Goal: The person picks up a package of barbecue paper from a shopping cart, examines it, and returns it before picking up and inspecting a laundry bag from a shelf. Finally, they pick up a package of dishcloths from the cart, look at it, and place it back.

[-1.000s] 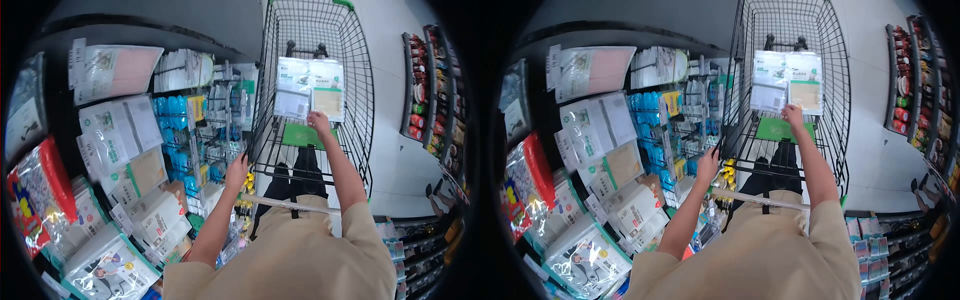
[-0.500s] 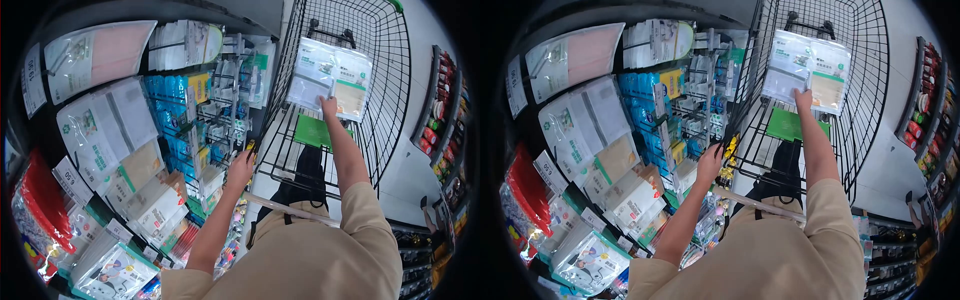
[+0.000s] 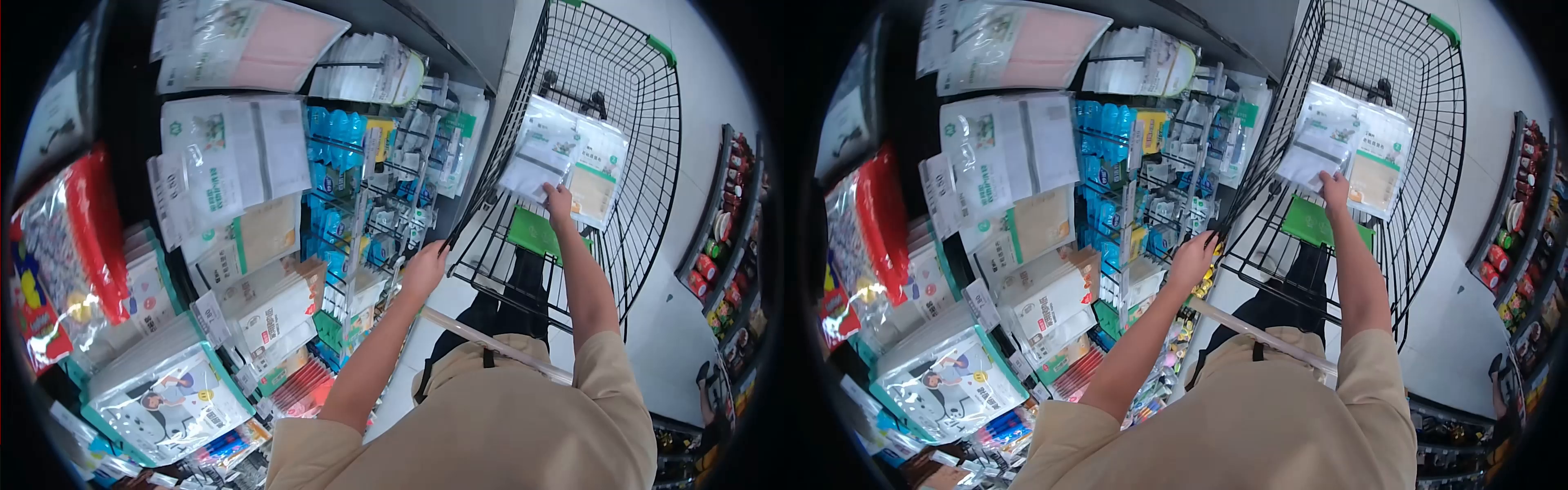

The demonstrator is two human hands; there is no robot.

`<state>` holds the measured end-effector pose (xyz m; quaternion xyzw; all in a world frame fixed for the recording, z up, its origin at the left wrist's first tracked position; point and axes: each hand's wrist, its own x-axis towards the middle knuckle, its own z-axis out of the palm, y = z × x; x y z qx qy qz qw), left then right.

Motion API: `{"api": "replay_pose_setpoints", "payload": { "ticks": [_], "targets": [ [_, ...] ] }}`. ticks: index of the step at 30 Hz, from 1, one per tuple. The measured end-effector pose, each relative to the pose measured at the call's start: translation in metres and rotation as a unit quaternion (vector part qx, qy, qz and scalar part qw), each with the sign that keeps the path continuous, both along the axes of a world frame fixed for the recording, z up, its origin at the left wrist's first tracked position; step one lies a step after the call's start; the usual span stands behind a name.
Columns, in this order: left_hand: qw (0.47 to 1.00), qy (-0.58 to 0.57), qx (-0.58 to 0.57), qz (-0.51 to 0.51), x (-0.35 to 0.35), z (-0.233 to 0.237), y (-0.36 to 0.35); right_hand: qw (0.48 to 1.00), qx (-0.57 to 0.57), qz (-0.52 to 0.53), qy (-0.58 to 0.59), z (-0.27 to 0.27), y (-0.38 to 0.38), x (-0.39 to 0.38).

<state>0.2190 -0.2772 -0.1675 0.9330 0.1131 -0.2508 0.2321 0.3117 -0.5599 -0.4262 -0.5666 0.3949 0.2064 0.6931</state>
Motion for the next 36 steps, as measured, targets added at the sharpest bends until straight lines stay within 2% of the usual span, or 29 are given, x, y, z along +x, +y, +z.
{"api": "replay_pose_setpoints", "payload": {
  "ticks": [5,9,11,12,14,17,18,20,23,25,27,28,31,33,36],
  "targets": [
    [1.000,0.002,-0.010,0.002,0.002,0.004,-0.002,0.996,0.040,-0.075,-0.031,0.037,-0.002,-0.018],
    [1.000,-0.020,-0.017,-0.003,0.008,-0.003,-0.001,0.981,0.058,-0.174,-0.064,0.108,0.006,-0.034],
    [1.000,0.012,-0.002,-0.006,0.015,-0.009,-0.001,0.969,0.082,-0.200,-0.119,0.156,0.012,-0.042],
    [0.999,0.036,0.001,-0.004,0.022,0.002,-0.006,0.970,0.074,-0.197,-0.125,0.187,0.012,-0.046],
    [1.000,0.000,-0.026,-0.014,0.031,-0.009,-0.007,0.972,0.063,-0.160,-0.159,0.198,0.006,-0.056],
    [0.997,-0.025,-0.069,-0.015,0.047,-0.021,-0.013,0.951,0.093,-0.168,-0.241,0.261,0.011,-0.067],
    [0.997,-0.017,-0.076,-0.020,0.054,-0.032,-0.014,0.948,0.084,-0.170,-0.254,0.272,0.007,-0.070],
    [0.996,0.017,-0.092,-0.010,0.068,-0.030,-0.020,0.959,0.045,-0.099,-0.263,0.289,0.003,-0.074],
    [0.993,-0.013,-0.117,-0.029,0.084,-0.040,-0.027,0.956,0.038,-0.068,-0.282,0.342,0.006,-0.075],
    [0.992,-0.013,-0.121,-0.027,0.095,-0.047,-0.034,0.956,-0.023,-0.061,-0.286,0.365,0.005,-0.075],
    [0.992,-0.008,-0.117,-0.053,0.107,-0.064,-0.035,0.964,-0.024,0.031,-0.262,0.378,-0.002,-0.074],
    [0.991,-0.006,-0.126,-0.054,0.110,-0.079,-0.035,0.959,-0.039,0.035,-0.277,0.387,0.003,-0.071],
    [0.965,-0.042,-0.256,-0.039,0.114,-0.106,-0.035,0.959,-0.005,0.074,-0.275,0.391,0.006,-0.053],
    [0.958,-0.046,-0.283,-0.027,0.117,-0.105,-0.038,0.951,0.013,0.096,-0.295,0.386,0.008,-0.033],
    [0.965,-0.045,-0.257,-0.016,0.129,-0.084,-0.050,0.932,0.024,0.160,-0.324,0.385,0.001,0.002]
  ]
}}
